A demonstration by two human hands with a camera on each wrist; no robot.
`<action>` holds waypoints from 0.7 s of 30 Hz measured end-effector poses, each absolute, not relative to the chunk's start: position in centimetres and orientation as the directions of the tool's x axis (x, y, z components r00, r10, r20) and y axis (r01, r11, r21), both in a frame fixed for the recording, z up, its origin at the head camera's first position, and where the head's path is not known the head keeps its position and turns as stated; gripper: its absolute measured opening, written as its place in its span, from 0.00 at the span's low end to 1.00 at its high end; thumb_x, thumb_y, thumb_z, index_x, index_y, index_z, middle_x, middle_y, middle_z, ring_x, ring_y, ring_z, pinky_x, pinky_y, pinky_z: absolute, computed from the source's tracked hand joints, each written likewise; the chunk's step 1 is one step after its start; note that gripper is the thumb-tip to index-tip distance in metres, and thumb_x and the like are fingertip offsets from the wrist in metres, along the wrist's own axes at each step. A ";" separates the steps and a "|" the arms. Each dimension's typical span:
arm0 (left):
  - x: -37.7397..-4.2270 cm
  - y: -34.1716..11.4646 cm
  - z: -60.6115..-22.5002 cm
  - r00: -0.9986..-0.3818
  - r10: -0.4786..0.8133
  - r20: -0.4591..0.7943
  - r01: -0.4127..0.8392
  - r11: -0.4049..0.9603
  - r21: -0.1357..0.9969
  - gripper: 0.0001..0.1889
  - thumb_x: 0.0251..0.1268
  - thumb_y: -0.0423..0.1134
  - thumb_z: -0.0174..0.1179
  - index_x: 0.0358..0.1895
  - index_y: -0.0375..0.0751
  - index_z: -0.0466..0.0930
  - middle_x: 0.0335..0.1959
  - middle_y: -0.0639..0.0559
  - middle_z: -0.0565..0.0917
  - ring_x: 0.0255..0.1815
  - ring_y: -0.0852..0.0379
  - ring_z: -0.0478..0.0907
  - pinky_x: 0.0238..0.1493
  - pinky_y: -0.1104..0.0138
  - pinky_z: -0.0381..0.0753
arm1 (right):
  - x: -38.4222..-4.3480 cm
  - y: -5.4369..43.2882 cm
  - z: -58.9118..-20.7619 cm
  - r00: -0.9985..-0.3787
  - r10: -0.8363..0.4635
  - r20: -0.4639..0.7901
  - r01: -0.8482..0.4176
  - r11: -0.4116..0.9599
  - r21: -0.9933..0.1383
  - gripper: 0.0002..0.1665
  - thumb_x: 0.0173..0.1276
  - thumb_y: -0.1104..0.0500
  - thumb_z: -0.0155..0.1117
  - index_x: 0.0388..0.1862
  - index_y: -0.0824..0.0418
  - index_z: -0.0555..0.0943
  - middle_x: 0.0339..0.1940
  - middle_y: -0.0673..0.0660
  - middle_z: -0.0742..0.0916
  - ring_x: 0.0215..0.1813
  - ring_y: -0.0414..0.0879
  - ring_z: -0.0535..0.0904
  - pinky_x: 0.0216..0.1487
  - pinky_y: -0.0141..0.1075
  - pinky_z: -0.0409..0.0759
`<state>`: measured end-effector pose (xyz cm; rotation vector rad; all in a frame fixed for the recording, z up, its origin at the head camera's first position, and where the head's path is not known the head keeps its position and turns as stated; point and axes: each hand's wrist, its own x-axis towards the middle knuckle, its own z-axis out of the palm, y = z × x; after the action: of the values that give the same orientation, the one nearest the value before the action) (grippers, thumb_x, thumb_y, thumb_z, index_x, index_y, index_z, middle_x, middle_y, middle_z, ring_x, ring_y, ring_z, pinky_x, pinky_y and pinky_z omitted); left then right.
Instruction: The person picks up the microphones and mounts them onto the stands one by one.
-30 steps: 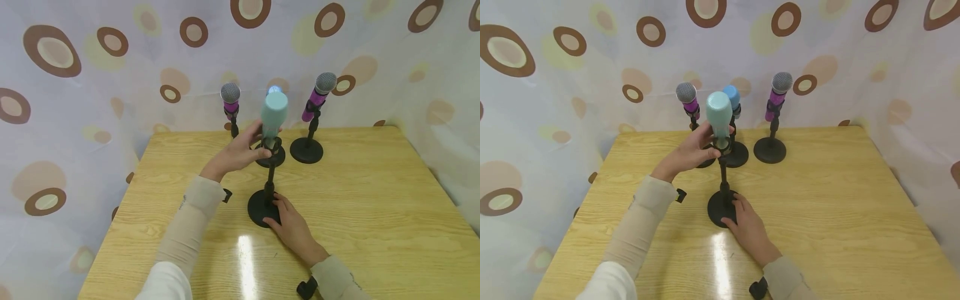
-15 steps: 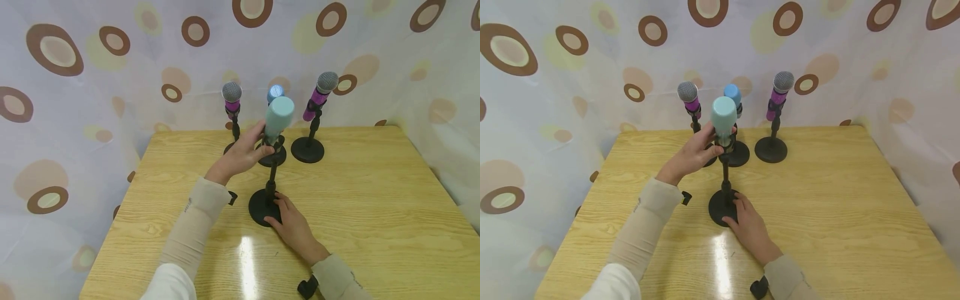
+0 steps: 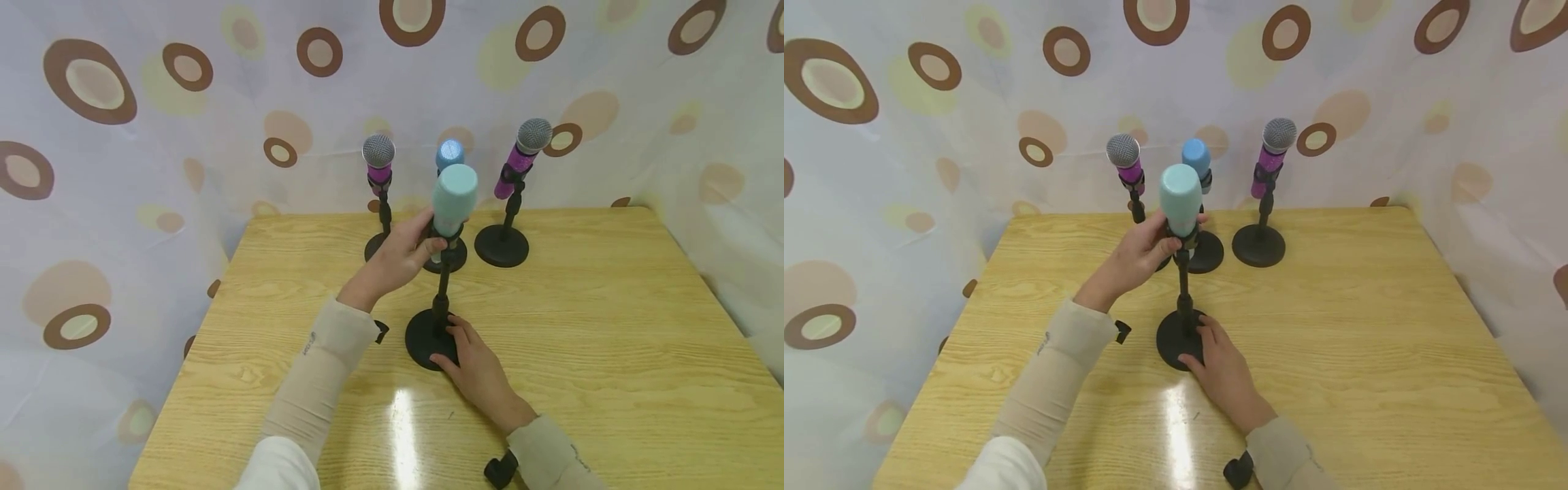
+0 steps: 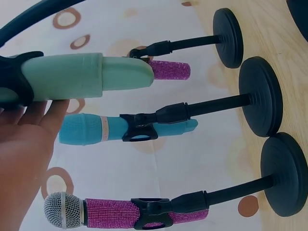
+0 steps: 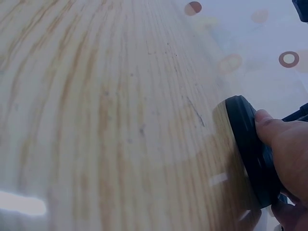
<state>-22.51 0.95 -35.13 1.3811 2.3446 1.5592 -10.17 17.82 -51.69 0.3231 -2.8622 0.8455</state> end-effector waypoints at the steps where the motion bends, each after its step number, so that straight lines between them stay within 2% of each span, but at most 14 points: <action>1: -22.4 0.9 -35.2 -0.617 0.661 0.426 0.640 0.108 0.761 0.27 0.71 0.38 0.51 0.70 0.33 0.62 0.66 0.38 0.74 0.67 0.49 0.74 0.68 0.62 0.73 | -10.2 17.8 -51.7 -0.966 -0.168 0.198 -0.248 0.819 -0.518 0.36 0.66 0.45 0.68 0.61 0.69 0.73 0.70 0.64 0.73 0.67 0.60 0.76 0.59 0.52 0.81; 9: -21.8 0.7 -35.9 -0.654 0.633 0.415 0.601 0.101 0.793 0.30 0.72 0.47 0.47 0.73 0.38 0.60 0.68 0.40 0.73 0.69 0.50 0.73 0.69 0.57 0.74 | -10.0 17.8 -51.7 -0.966 -0.166 0.199 -0.248 0.815 -0.524 0.36 0.66 0.45 0.69 0.62 0.69 0.73 0.71 0.64 0.73 0.67 0.60 0.76 0.60 0.52 0.80; 16: -21.2 0.2 -37.2 -0.716 0.540 0.443 0.600 0.150 0.786 0.26 0.77 0.40 0.52 0.74 0.42 0.62 0.67 0.45 0.73 0.68 0.53 0.73 0.69 0.60 0.73 | -10.0 17.8 -51.8 -0.962 -0.169 0.214 -0.258 0.814 -0.520 0.35 0.66 0.46 0.69 0.62 0.69 0.73 0.70 0.64 0.73 0.67 0.60 0.76 0.60 0.52 0.80; 21: -20.1 -0.5 -38.9 -0.784 0.471 0.405 0.520 0.141 0.842 0.23 0.78 0.40 0.50 0.72 0.42 0.64 0.66 0.45 0.72 0.68 0.53 0.72 0.70 0.62 0.72 | -10.1 17.8 -51.9 -0.958 -0.172 0.230 -0.270 0.813 -0.516 0.35 0.66 0.46 0.69 0.61 0.69 0.73 0.70 0.64 0.73 0.67 0.60 0.76 0.60 0.51 0.80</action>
<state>-20.11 -0.54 -38.92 1.0449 2.4057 1.8071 -10.11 17.79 -51.88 0.3476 -2.8252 0.8419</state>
